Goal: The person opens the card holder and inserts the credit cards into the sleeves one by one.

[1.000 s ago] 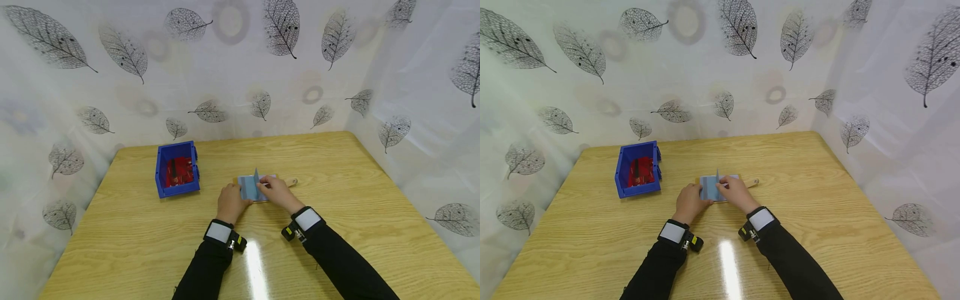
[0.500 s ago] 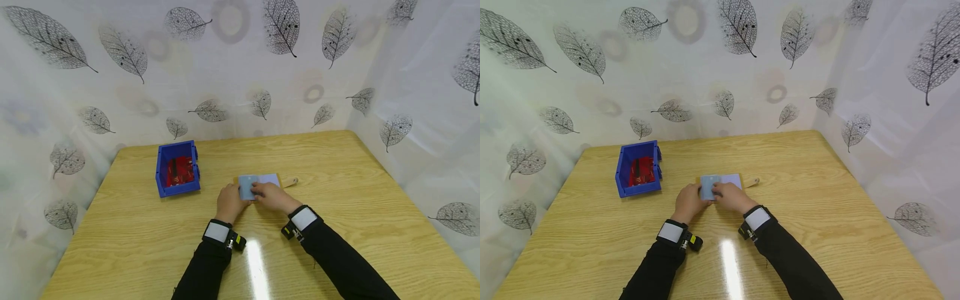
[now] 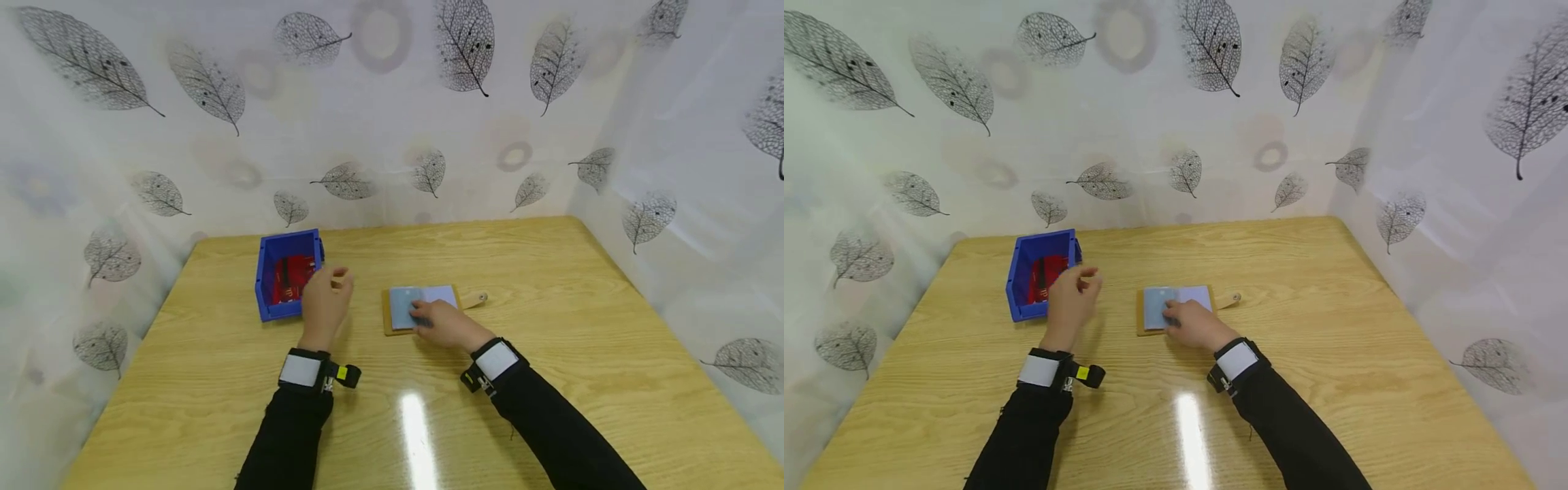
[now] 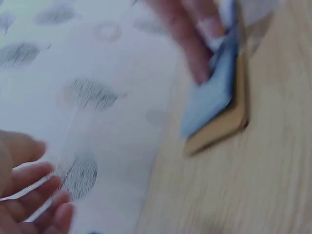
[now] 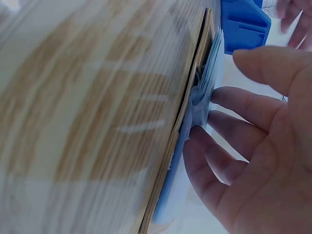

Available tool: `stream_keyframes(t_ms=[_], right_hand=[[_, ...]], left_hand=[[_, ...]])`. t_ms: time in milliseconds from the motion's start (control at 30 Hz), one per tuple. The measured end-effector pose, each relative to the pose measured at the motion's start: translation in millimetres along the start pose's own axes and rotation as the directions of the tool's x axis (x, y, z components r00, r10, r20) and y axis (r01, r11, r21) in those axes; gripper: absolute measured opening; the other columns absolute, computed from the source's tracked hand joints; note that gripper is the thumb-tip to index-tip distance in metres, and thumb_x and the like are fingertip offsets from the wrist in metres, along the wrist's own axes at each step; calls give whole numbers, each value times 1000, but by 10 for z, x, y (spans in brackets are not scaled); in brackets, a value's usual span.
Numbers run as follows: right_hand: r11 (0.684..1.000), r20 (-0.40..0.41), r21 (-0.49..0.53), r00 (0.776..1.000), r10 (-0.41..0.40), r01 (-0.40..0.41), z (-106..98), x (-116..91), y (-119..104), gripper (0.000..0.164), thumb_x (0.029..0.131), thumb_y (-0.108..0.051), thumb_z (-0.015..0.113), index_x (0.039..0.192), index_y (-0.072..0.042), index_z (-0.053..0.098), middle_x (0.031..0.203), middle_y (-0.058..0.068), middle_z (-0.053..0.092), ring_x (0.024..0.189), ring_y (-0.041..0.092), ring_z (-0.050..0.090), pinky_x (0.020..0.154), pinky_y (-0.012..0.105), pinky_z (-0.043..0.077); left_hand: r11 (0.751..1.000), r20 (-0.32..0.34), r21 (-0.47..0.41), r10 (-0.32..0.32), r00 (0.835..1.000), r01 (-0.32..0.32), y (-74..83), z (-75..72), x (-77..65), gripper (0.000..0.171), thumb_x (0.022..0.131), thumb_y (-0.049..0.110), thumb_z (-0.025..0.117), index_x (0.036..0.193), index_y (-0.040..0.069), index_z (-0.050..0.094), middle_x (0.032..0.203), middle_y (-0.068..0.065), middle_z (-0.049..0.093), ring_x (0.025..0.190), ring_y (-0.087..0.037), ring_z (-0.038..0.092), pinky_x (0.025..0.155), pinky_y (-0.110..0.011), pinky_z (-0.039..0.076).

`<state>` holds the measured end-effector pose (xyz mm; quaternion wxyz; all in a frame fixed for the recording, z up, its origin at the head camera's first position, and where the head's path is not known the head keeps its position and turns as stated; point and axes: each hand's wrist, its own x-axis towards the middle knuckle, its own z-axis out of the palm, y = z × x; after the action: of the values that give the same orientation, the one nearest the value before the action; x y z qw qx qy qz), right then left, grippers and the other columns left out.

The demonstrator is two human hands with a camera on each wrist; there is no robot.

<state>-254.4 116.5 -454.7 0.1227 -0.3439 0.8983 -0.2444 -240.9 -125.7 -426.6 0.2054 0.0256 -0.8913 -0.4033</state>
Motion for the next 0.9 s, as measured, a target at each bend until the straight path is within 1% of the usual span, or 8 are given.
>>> stream_keyframes(t_ms=[67, 133, 200, 267, 433, 533, 667, 900], right_hand=[[1000, -3, 14, 1000, 9, -9, -7, -14, 2, 42, 94, -12, 60, 131, 8, 55, 143, 22, 46, 130, 37, 45, 103, 46, 42], [1000, 0, 22, 1000, 18, -18, -13, -20, 8, 42, 95, -13, 60, 131, 8, 55, 143, 21, 46, 131, 36, 45, 103, 46, 42], [999, 3, 29, 1000, 25, -25, -24, -24, 7, 41, 95, -13, 60, 130, 7, 56, 143, 21, 46, 131, 36, 45, 103, 46, 41], [999, 7, 44, 1000, 25, -26, -31, -25, 10, 40, 95, -13, 60, 130, 7, 56, 143, 21, 46, 132, 36, 44, 103, 46, 41], [999, 13, 52, 1000, 0, 0, -22, -24, 22, 39, 95, -11, 60, 129, 7, 57, 142, 22, 46, 131, 37, 44, 104, 47, 40], [999, 31, 52, 1000, -6, 4, -12, -25, 28, 40, 95, -11, 59, 131, 6, 56, 143, 22, 46, 132, 37, 44, 106, 48, 38], [998, 51, 64, 999, -2, -1, -18, -31, 30, 41, 96, -12, 58, 133, 4, 54, 145, 20, 44, 133, 36, 42, 107, 46, 38], [997, 48, 83, 999, -2, -2, -56, -43, 37, 41, 97, -11, 57, 134, 5, 54, 146, 20, 43, 132, 35, 43, 104, 45, 41]], left_hand=[[1000, -121, 14, -9, 993, 11, -125, -93, 109, 19, 92, 12, 63, 106, 2, 70, 99, -16, 67, 86, -30, 64, 74, -44, 49], [996, -145, 58, -65, 987, 74, -271, -160, 211, 21, 94, 11, 58, 109, 0, 68, 102, -19, 66, 93, -34, 61, 80, -47, 48], [980, -85, 138, -131, 988, 142, -407, -210, 321, 26, 95, 9, 55, 116, -2, 66, 110, -23, 64, 102, -39, 60, 86, -50, 47], [958, 3, 233, -174, 985, 169, -521, -248, 422, 31, 95, 9, 54, 121, -6, 62, 117, -27, 62, 109, -43, 58, 91, -54, 46], [909, 157, 406, -164, 974, 87, -762, -242, 600, 28, 87, 9, 59, 103, -14, 65, 106, -34, 62, 97, -48, 61, 85, -56, 49], [880, 208, 462, -224, 952, 106, -866, -180, 646, 29, 86, 12, 62, 96, -15, 66, 107, -35, 58, 100, -49, 58, 86, -57, 48], [835, 201, 517, -330, 922, 187, -914, -97, 683, 35, 88, 17, 65, 105, -14, 65, 111, -35, 58, 105, -50, 57, 87, -59, 48], [813, 160, 559, -302, 940, 166, -809, -51, 723, 34, 87, 11, 64, 110, -13, 60, 106, -34, 63, 98, -47, 62, 83, -55, 50]])
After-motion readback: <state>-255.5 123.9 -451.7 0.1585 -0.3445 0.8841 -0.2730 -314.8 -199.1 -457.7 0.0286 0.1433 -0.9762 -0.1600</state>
